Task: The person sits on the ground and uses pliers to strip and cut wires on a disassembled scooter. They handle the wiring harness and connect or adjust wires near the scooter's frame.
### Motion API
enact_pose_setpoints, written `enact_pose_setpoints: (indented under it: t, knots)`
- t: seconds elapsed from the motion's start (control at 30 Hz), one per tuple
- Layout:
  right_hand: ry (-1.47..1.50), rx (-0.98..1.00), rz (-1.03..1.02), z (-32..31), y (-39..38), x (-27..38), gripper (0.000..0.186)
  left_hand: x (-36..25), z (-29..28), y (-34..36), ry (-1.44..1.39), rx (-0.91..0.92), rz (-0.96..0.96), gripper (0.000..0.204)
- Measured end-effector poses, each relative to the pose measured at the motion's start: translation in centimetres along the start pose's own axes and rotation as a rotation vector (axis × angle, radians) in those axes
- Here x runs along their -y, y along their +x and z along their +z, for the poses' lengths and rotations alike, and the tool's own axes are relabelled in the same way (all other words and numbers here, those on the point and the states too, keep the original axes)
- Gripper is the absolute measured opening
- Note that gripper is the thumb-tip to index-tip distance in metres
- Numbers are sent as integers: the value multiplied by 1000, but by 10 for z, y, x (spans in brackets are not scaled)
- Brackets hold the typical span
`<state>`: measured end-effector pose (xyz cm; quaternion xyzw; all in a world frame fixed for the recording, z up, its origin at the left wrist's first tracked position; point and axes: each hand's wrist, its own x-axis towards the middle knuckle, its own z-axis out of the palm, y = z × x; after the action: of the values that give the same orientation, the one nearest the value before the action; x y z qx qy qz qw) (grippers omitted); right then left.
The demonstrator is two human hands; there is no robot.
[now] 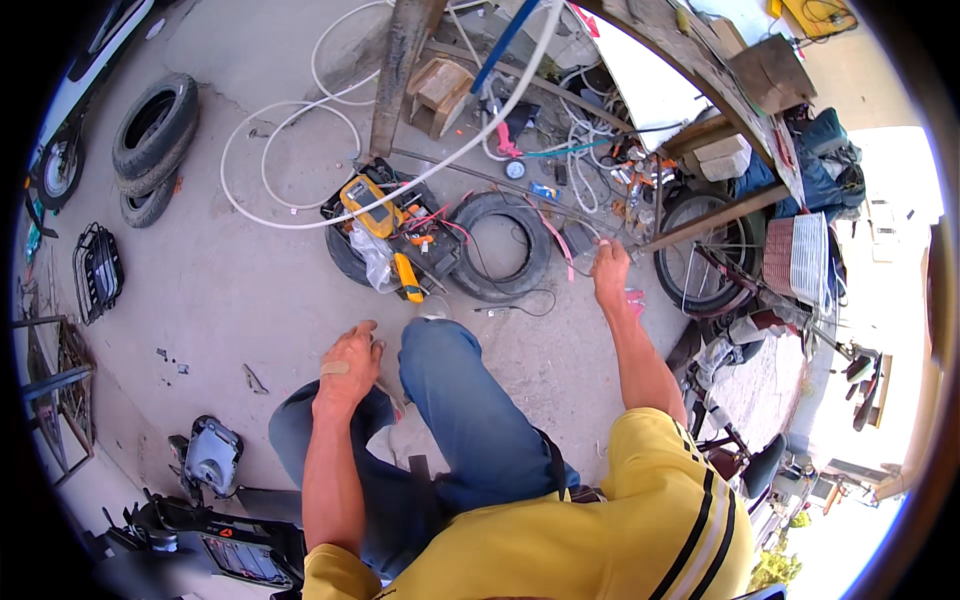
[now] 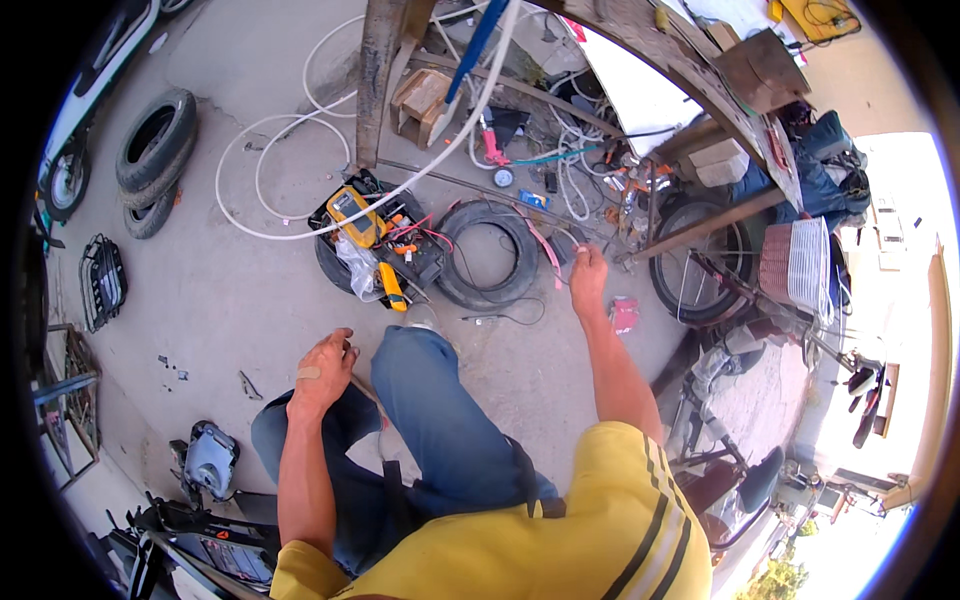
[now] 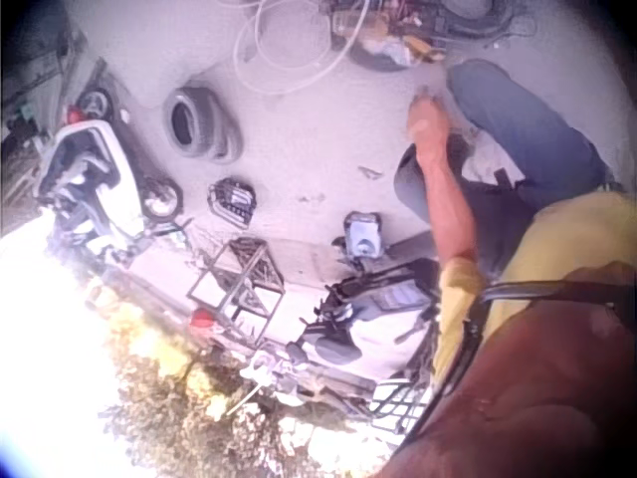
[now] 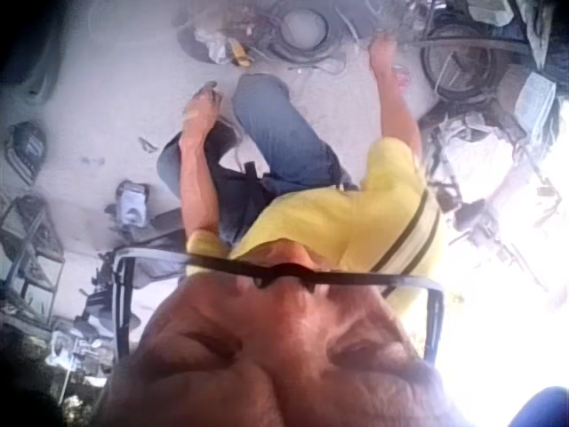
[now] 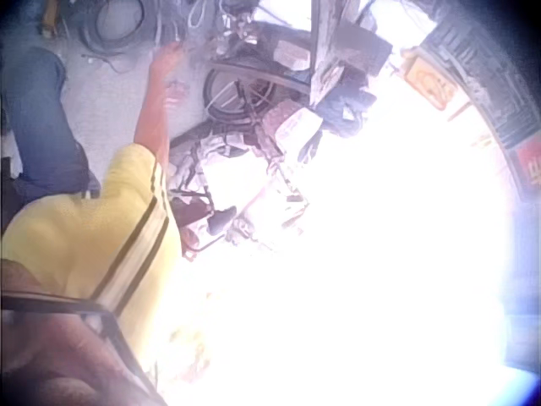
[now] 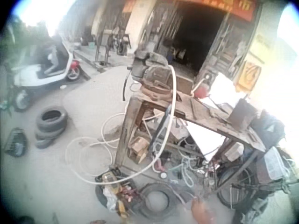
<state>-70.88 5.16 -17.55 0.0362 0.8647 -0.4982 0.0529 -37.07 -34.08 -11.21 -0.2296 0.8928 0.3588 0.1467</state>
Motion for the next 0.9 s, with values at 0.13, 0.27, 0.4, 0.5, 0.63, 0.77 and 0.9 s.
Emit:
enact_pose_setpoints:
  t: [0.13,0.27,0.4,0.5,0.63,0.77,0.9]
  knots:
    - [430,-162,154,-84,-37,66,25,-8,13,-12,-114,-50,-16,28]
    - [585,-192,44,-166,-64,91,24,-3,20,-23,-255,-129,-19,31]
    - [652,-148,-107,-209,-108,116,25,-12,38,-49,-420,-269,-57,31]
    - [632,-45,-133,-227,-140,119,26,-77,44,-75,-307,-529,132,31]
    - [475,169,-129,-210,-170,118,24,-175,44,-93,-313,-425,535,44]
    - [191,422,-102,-187,-218,100,23,-240,72,-100,-408,-148,668,60]
    - [61,613,40,-165,-274,79,21,-251,118,-105,-228,55,744,56]
